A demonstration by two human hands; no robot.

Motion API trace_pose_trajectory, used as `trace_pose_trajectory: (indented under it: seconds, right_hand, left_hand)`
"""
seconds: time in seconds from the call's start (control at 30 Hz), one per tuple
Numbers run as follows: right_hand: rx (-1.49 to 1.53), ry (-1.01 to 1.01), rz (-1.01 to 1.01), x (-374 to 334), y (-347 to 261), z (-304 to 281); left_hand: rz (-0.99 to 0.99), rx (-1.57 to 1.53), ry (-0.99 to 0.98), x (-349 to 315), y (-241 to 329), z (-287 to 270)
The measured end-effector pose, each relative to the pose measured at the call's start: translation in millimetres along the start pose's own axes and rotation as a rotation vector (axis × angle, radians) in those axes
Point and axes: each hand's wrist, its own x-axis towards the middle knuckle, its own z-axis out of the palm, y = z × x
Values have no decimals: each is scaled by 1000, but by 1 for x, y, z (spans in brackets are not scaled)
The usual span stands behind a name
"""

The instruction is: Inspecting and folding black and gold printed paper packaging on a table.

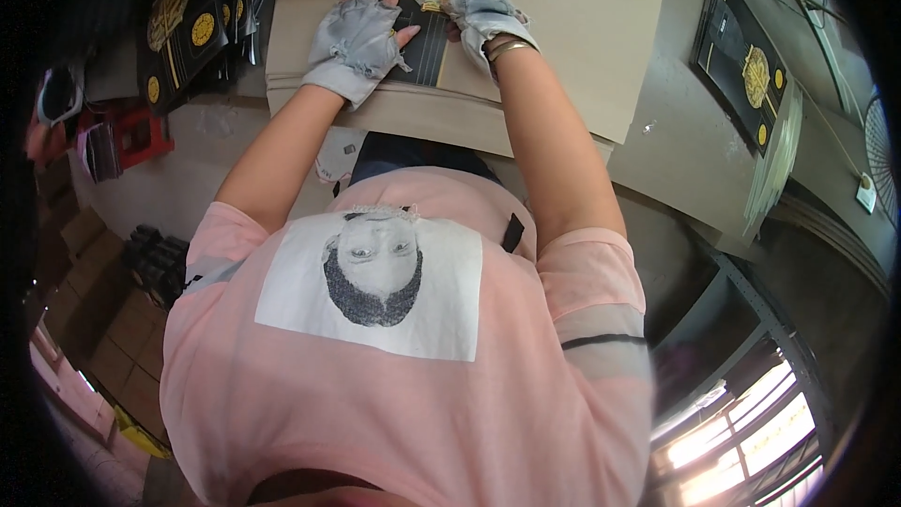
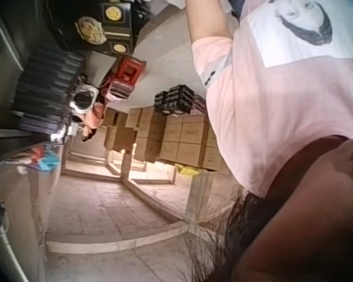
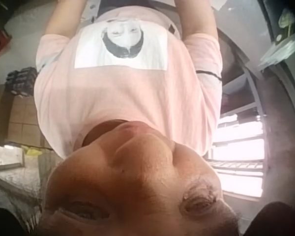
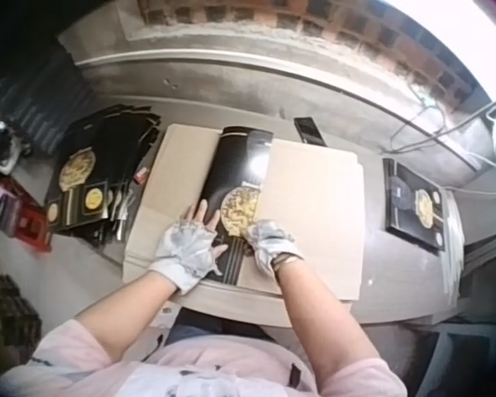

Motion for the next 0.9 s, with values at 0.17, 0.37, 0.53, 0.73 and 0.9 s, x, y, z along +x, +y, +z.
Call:
trace_pose_trajectory:
  seconds: [0.17, 0.37, 0.53, 0.73, 0.9]
  right_hand:
    - [286, -7, 47, 13, 14, 7]
    - [378, -1, 48, 17, 18, 10]
    - [173, 33, 24, 1, 3, 5]
    - [-125, 478, -210, -57, -7, 36]
    - [-711, 645, -601, -76, -6, 53]
  left_hand:
    - [-3, -5, -26, 3, 2, 1]
    - [5, 0, -29, 4, 1, 2]
    - [4, 29, -49, 2, 3, -4]
    - [-10, 8, -123, 5, 6, -18]
    - [8, -61, -66, 0, 5, -27]
